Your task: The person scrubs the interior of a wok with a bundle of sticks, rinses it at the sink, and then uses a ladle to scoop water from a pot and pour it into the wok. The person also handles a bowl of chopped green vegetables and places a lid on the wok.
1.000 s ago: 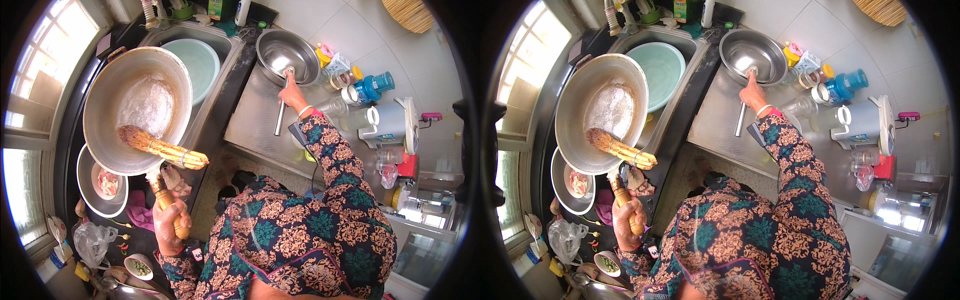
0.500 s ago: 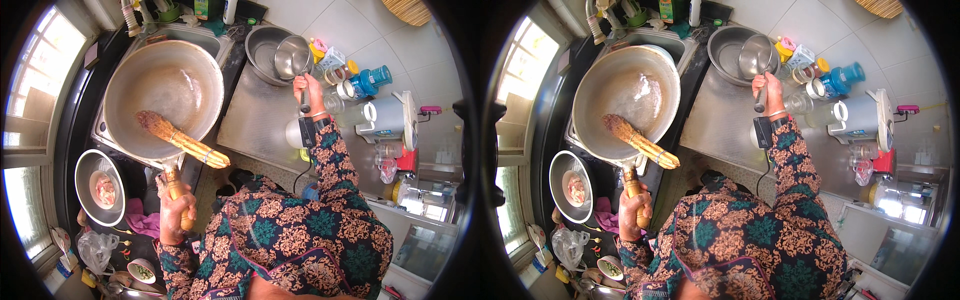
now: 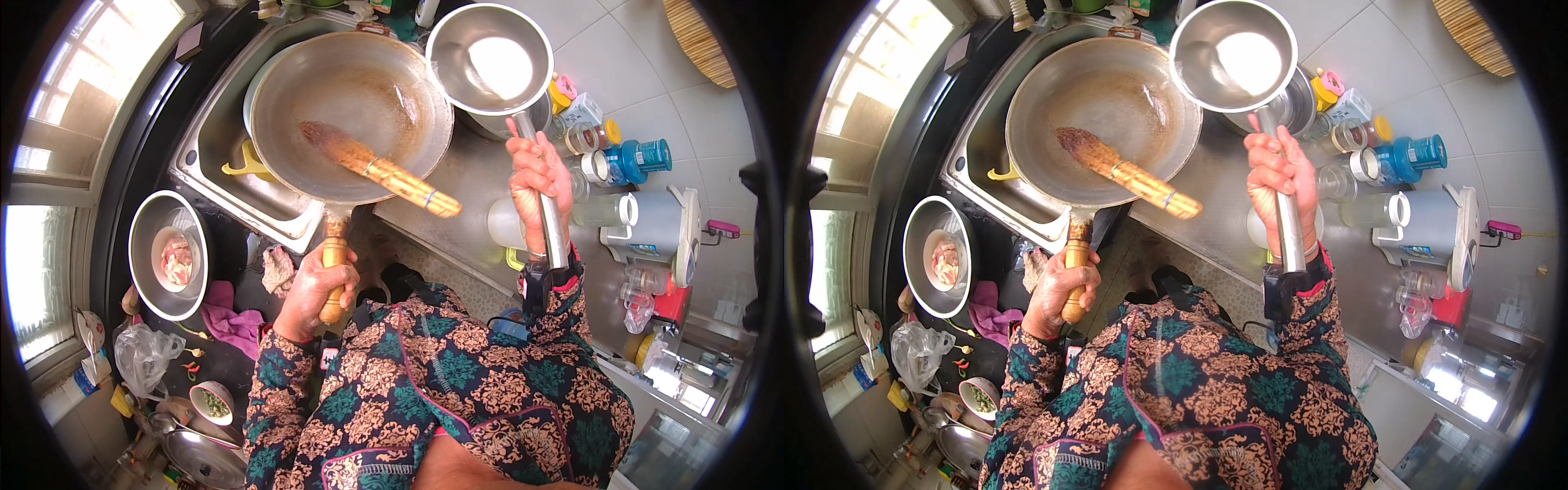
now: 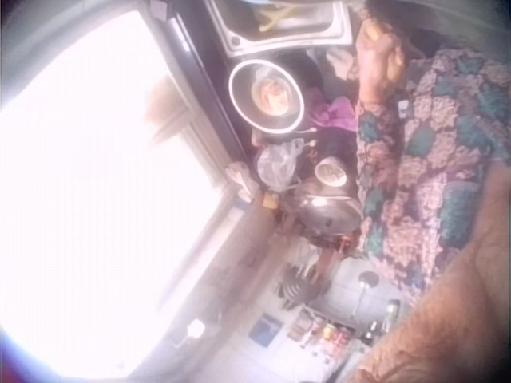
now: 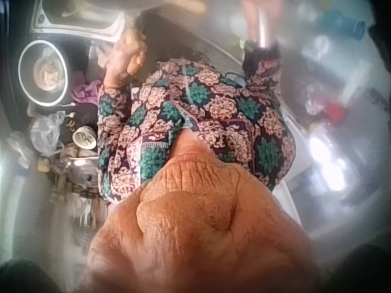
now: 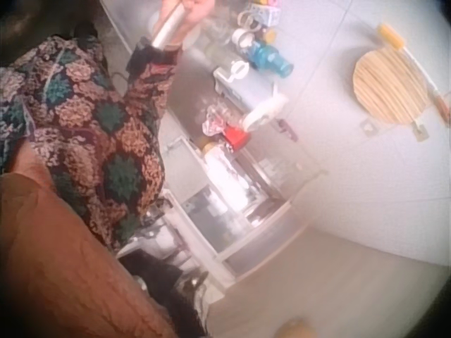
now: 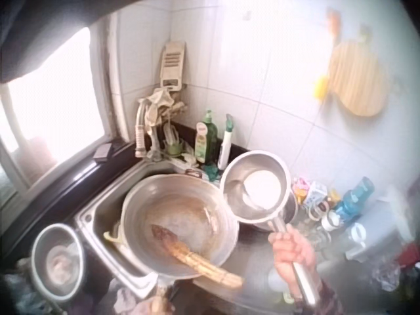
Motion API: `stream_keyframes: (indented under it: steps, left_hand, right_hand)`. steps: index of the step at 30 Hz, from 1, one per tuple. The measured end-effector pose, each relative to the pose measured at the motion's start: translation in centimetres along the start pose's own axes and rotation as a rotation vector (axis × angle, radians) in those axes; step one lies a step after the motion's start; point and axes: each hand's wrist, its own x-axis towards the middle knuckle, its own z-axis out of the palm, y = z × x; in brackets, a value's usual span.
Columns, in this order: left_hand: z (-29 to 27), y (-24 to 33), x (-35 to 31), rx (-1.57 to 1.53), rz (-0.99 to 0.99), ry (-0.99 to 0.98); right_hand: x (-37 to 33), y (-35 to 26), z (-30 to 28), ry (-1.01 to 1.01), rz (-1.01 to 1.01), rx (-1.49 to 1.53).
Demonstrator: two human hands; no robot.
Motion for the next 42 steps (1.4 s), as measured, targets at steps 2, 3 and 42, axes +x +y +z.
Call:
stream_keyframes:
  steps: [2, 3, 42]
  left_hand:
    - [-0.1, -0.4, 0.0, -0.016, 0.001, -0.018]
    - [0.0, -0.8, -0.1, -0.014, -0.004, -0.022]
    - [-0.8, -4.9, -9.0, -0.227, 0.152, 0.138]
  right_hand:
    - [0.2, 1.2, 0.0, 0.036, 0.033, -0.031]
    - [0.2, 1.6, -0.2, 0.049, 0.059, -0.067]
    - [2.7, 10.9, -2.8, -0.342, -0.397, -2.073]
